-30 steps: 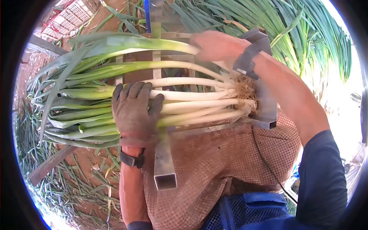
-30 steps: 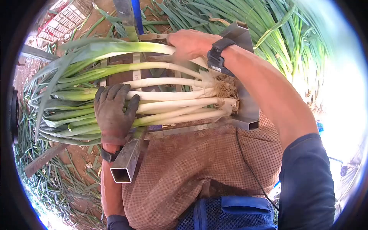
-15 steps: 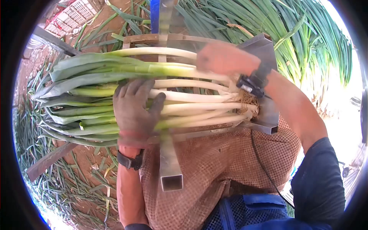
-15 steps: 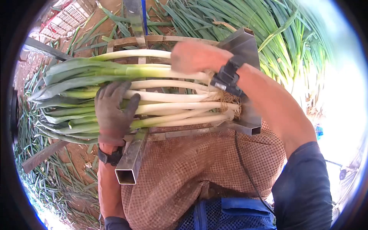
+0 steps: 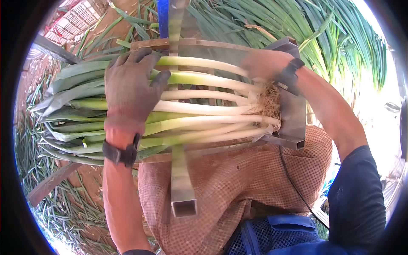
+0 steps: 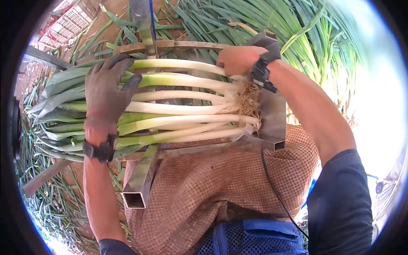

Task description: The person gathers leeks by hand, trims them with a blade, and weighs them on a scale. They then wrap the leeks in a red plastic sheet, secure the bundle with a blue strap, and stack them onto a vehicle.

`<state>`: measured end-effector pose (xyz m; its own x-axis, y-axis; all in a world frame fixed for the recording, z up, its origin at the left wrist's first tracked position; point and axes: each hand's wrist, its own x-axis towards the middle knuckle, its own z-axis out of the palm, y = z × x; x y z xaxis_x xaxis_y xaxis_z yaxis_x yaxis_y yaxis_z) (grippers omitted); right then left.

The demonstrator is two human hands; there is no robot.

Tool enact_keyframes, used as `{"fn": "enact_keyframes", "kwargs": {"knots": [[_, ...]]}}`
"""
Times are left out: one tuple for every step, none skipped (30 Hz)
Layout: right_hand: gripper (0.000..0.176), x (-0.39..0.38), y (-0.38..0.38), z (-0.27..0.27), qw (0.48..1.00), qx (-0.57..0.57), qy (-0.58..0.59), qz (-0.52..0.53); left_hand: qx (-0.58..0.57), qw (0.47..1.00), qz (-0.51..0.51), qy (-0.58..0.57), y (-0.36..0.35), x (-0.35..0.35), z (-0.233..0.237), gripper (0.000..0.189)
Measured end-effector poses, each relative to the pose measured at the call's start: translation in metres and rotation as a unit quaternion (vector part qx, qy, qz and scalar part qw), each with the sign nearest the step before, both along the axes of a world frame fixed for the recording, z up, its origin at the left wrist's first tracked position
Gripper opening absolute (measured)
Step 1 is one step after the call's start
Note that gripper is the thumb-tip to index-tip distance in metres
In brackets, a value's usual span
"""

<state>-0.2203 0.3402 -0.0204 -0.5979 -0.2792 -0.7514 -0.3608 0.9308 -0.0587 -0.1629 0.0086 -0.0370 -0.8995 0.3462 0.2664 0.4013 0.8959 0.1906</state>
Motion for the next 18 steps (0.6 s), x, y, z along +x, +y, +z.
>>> {"fn": "enact_keyframes", "kwargs": {"knots": [[0.041, -0.007, -0.007, 0.001, 1.0, -0.005, -0.003, -0.018, -0.018, 1.0, -0.001, 0.02, -0.001, -0.011, -0.013, 0.048], [0.045, -0.011, -0.013, 0.0, 0.999, -0.011, -0.01, -0.036, -0.036, 0.999, -0.003, 0.035, -0.005, -0.019, -0.025, 0.05], [0.049, -0.006, -0.02, 0.001, 0.996, -0.065, 0.013, -0.055, -0.046, 0.999, 0.015, -0.017, -0.007, -0.021, -0.025, 0.052], [0.052, 0.002, -0.026, 0.005, 0.989, -0.118, 0.038, -0.075, -0.056, 0.996, 0.031, -0.069, -0.005, -0.025, -0.023, 0.054], [0.056, 0.009, -0.03, 0.006, 0.979, -0.169, 0.063, -0.098, -0.065, 0.99, 0.045, -0.121, -0.002, -0.028, -0.021, 0.056], [0.059, 0.009, -0.032, -0.003, 0.987, -0.132, 0.036, -0.085, -0.081, 0.981, 0.046, -0.172, 0.004, -0.027, -0.005, 0.057], [0.062, 0.005, -0.035, -0.014, 0.993, -0.097, 0.01, -0.068, -0.097, 0.976, 0.047, -0.189, 0.005, -0.024, -0.001, 0.056], [0.064, 0.002, -0.033, -0.021, 0.997, -0.061, -0.016, -0.051, -0.111, 0.971, 0.048, -0.205, 0.005, -0.021, 0.002, 0.055], [0.064, 0.004, -0.029, -0.016, 0.996, -0.06, -0.022, -0.055, -0.126, 0.965, 0.048, -0.223, 0.005, -0.016, 0.004, 0.054], [0.063, 0.009, -0.026, -0.003, 0.996, -0.06, -0.026, -0.06, -0.099, 0.987, 0.024, -0.122, 0.001, -0.006, -0.009, 0.051], [0.063, 0.016, -0.023, 0.01, 0.996, -0.059, -0.033, -0.064, -0.085, 0.988, 0.029, -0.125, -0.003, -0.007, -0.019, 0.051], [0.053, 0.028, -0.025, 0.027, 0.989, -0.087, -0.005, -0.12, -0.072, 0.988, 0.035, -0.129, -0.002, -0.006, -0.019, 0.05], [0.05, 0.038, -0.018, 0.027, 0.989, -0.129, 0.04, -0.055, -0.059, 0.989, 0.045, -0.128, -0.002, -0.005, -0.018, 0.049], [0.046, 0.047, -0.008, 0.025, 0.982, -0.168, 0.088, 0.009, -0.067, 0.985, 0.054, -0.148, 0.0, -0.006, -0.016, 0.05], [0.042, 0.056, -0.002, 0.027, 0.967, -0.206, 0.135, 0.07, -0.075, 0.981, 0.06, -0.169, 0.002, -0.007, -0.014, 0.05], [0.034, 0.07, -0.006, 0.037, 0.978, -0.197, 0.056, 0.043, -0.083, 0.977, 0.066, -0.187, 0.004, -0.009, -0.011, 0.051], [0.033, 0.082, -0.002, 0.035, 0.984, -0.157, 0.058, 0.068, -0.077, 0.98, 0.06, -0.176, 0.005, -0.008, -0.012, 0.051], [0.032, 0.093, 0.005, 0.021, 0.987, -0.116, 0.061, 0.094, -0.071, 0.982, 0.056, -0.164, 0.003, -0.007, -0.014, 0.052]]}}
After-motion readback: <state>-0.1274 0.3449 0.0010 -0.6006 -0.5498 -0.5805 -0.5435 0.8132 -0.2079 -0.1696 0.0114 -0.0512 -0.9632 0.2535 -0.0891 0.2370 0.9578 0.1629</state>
